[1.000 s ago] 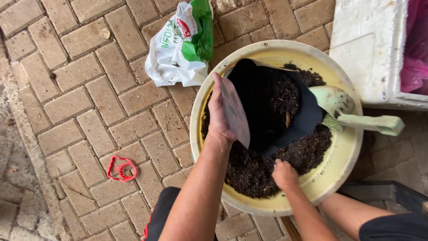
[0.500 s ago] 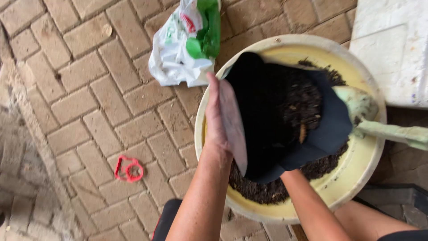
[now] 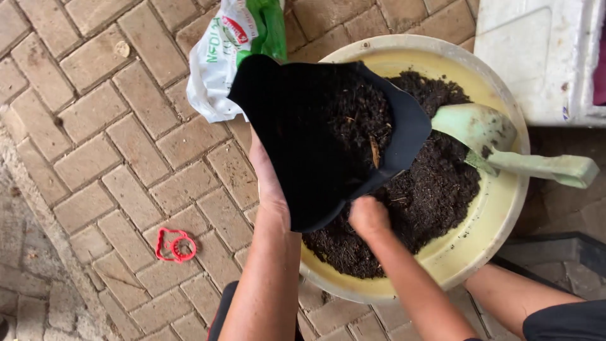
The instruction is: Filling small black plastic nursery bags with soil from a large tub.
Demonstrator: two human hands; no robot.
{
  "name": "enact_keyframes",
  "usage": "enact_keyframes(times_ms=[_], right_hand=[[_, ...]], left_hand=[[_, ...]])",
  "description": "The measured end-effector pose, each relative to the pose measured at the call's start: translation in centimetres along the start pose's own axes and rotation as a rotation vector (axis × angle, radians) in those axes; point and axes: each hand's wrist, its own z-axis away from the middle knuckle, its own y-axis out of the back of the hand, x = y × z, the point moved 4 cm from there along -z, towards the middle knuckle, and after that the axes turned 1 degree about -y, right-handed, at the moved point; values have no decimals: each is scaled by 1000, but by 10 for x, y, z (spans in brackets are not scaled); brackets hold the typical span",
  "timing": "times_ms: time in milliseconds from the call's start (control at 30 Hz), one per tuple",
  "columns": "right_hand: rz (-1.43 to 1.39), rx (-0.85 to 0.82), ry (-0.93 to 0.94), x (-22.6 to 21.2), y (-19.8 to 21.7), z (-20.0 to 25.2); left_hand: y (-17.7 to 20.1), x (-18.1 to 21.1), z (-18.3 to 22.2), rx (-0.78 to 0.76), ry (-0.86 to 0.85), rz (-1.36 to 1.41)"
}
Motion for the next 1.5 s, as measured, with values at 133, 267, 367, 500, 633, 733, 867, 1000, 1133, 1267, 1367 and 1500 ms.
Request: enact_keyframes(times_ms=[133, 267, 367, 500, 633, 733, 867, 1000, 1133, 1267, 1367, 1500], right_hand=[[25, 83, -112, 82, 24, -22], [23, 80, -191, 84, 73, 14], [135, 137, -144, 78, 127, 18], [156, 131, -65, 49, 144, 3], [73, 0, 5, 60, 103, 7], [-21, -73, 70, 59, 74, -4], [-79, -159, 82, -1, 96, 58], [-221, 405, 499, -10, 35, 37], [-197, 339, 332, -6, 65, 38], [-134, 218, 143, -1, 104, 45], [-69, 139, 3, 37, 108, 36], [-69, 66, -38, 81, 119, 31]], left_hand=[[-5, 9, 14, 86, -99, -237], [-5, 5, 5, -15, -132, -210], [-17, 12, 19, -16, -102, -182], [-32, 23, 36, 81, -28, -230], [-26, 13, 28, 50, -68, -241], [-24, 8, 11, -217, -205, -26], [-14, -5, 13, -123, -69, -13], [-27, 2, 20, -170, -145, -44], [-26, -1, 13, -141, -119, -39], [-19, -4, 15, -140, -147, -121], [-24, 1, 17, -225, -173, -33], [-7, -18, 2, -102, -189, -164]])
